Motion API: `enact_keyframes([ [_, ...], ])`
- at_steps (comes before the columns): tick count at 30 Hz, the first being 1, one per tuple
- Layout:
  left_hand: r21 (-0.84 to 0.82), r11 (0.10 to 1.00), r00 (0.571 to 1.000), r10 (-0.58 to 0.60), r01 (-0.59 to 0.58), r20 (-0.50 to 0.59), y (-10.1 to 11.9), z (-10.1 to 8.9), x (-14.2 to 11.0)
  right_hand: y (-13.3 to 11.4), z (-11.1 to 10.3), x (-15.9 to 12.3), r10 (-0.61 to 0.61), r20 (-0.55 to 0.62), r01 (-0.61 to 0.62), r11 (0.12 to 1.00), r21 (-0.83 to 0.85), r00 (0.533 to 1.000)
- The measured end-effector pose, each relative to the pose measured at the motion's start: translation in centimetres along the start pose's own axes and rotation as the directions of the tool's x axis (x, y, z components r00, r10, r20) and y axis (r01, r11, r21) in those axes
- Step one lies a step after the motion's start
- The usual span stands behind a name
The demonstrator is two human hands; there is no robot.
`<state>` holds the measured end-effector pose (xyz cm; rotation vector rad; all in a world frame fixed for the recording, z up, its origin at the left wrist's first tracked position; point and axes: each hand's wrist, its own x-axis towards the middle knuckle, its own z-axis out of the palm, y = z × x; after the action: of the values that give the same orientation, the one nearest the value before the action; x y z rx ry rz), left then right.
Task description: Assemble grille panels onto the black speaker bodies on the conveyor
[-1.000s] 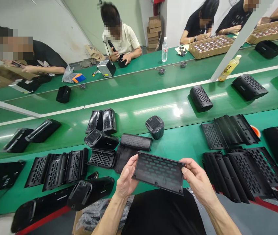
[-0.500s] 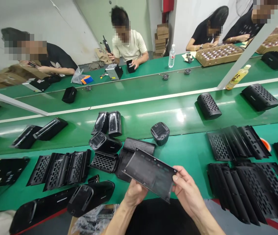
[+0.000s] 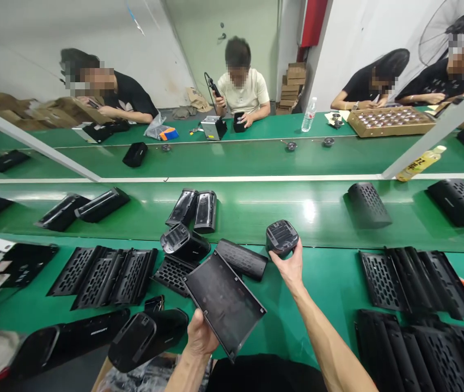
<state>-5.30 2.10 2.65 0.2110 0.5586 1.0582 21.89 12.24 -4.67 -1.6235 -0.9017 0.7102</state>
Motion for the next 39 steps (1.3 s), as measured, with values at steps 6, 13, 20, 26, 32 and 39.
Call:
enact_keyframes([
  [6, -0.080, 0.987, 0.976, -0.126, 0.142, 0.176, -0.3, 0.6, 0.5, -5.0, -9.7, 4.7, 0.047, 0.114, -0.064, 0.987, 0.145, 0.992],
  [13, -0.079, 0.964, 0.917, -0.212, 0.252, 0.338, -1.2, 4.7, 2.2, -7.9, -18.2, -3.7, 0.200, 0.183, -0.238, 0.947, 0.218, 0.963],
  [20, 0.048, 0.973, 0.904, -0.228, 0.227, 0.362, -3.3, 7.6, 3.0, -14.5, -20.1, -7.5, 0.149, 0.345, -0.129, 0.988, -0.081, 0.927],
  [26, 0.055, 0.989, 0.896, -0.148, 0.138, 0.418, -4.6, 10.2, 2.2, -21.8, -16.3, -8.6, 0.068, 0.524, 0.138, 0.929, -0.344, 0.849],
  [32, 0.071, 0.994, 0.878, -0.107, 0.084, 0.466, -3.8, 10.9, 1.2, -22.3, -12.9, -10.4, 0.183, 0.541, 0.168, 0.828, -0.534, 0.821],
  [39, 0.031, 0.992, 0.885, -0.121, 0.120, 0.449, -4.5, 9.6, 1.4, -20.5, -11.5, -10.1, 0.114, 0.604, 0.223, 0.862, -0.454, 0.788],
])
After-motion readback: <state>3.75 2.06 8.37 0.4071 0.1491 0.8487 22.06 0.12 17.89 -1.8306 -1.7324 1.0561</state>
